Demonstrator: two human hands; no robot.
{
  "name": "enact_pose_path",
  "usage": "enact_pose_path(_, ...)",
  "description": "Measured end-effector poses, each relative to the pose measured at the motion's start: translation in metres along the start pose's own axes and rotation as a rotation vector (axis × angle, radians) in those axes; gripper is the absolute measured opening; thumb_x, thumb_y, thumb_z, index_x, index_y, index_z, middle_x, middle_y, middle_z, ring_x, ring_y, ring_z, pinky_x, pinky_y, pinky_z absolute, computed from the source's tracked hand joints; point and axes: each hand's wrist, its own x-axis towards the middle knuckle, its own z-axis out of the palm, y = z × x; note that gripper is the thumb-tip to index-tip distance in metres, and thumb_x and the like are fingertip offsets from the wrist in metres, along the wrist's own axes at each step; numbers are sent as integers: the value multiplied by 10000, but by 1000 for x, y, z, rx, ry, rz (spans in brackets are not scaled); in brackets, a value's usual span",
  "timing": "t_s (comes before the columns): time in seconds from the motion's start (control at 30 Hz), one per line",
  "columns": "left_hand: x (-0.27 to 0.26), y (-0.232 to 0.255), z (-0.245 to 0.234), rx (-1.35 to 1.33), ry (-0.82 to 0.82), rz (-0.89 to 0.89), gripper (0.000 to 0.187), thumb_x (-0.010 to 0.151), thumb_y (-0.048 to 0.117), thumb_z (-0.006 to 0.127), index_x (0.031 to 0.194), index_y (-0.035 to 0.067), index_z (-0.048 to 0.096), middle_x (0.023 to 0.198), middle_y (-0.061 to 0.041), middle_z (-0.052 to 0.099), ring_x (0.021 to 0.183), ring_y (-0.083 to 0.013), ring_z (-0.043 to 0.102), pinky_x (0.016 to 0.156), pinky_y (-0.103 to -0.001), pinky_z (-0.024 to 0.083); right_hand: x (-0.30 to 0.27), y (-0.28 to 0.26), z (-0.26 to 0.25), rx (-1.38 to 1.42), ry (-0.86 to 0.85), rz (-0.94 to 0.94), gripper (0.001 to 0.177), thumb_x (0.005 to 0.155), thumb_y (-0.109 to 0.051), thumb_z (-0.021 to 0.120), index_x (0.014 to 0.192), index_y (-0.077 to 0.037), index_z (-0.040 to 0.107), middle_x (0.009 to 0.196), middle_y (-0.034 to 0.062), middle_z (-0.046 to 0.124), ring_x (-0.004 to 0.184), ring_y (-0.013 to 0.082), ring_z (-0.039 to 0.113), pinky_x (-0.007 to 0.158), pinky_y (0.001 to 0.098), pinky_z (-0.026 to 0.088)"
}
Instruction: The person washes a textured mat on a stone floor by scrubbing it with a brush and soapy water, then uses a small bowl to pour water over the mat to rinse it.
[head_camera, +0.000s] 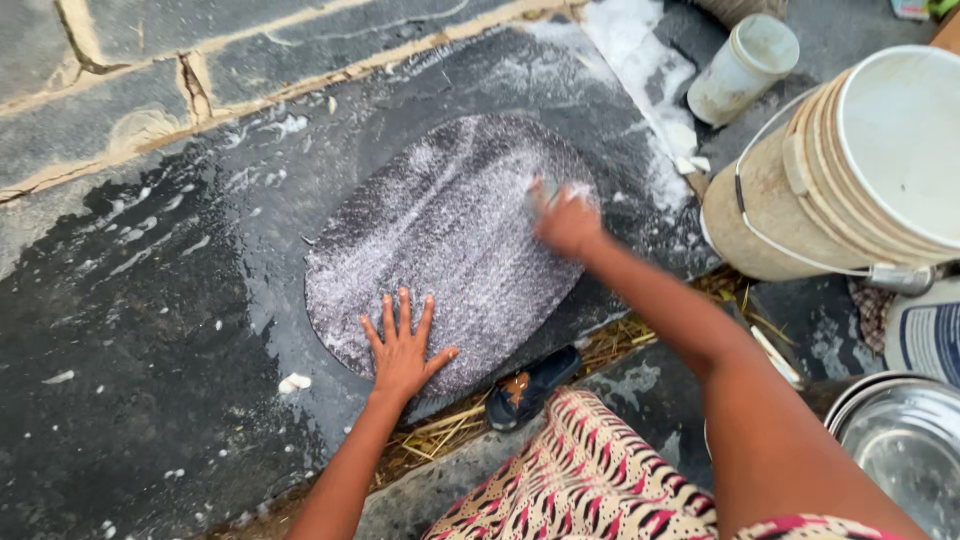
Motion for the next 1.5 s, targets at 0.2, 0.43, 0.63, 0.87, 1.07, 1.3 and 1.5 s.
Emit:
enact_pose_path(0.2,-5,3,4,89,11,-33,802,949,698,399,1627,320,196,1707,-129,70,1561,-398,17,1167,-729,-41,-155,-96,7,-210,-209,-666,680,1061,-488,452,1614,-244,140,1537,316,312,1192,463,559,800,504,613)
enact_pose_path(0.43,-5,1,9,61,69,-37,712,974,644,349,1603,334,225,1696,-107,91,1545,-389,44,1171,-708,-34,-88,-12,-5,-191,-103,-433,644,1035,-444,426,1612,-437,140,1568,213,366,1287,354,551,801,428,635)
enact_pose_path(0.63,-2,0,17,107,76,-41,695,981,640,308,1601,350,190,1690,-95,70,1536,-383,30,1166,-697,-49,-7,61,2,-39,151,24,839,977,-538,531,1657,-311,97,1414,245,427,1168,459,569,853,546,583)
enact_pose_path(0.87,-3,2,12,136,-83,-89,692,993,630,284,1614,357,144,1699,-91,34,1545,-388,15,1171,-693,-66,0,63,32,-29,226,1,878,954,-530,587,1655,-295,113,1411,262,406,1172,485,547,865,571,567)
enact_pose_path(1.07,-4,7,0,93,16,-65,687,993,585,386,1606,308,244,1691,-129,121,1543,-408,79,1163,-724,-16,-2,61,29,3,272,-8,885,926,-499,633,1636,-326,133,1457,250,376,1195,492,528,842,567,573)
enact_pose_path(1.3,-6,6,5,84,86,-58,693,982,565,434,1603,298,285,1680,-140,164,1540,-409,115,1164,-736,16,-6,61,30,15,250,1,913,921,-494,647,1658,-329,134,1470,236,387,1208,485,537,885,572,565)
enact_pose_path(1.5,-6,7,4,64,128,-42,685,986,560,442,1597,288,293,1682,-151,171,1537,-415,112,1160,-730,12,-6,59,27,16,217,12,919,920,-502,638,1656,-339,113,1502,237,352,1228,496,519,903,576,555)
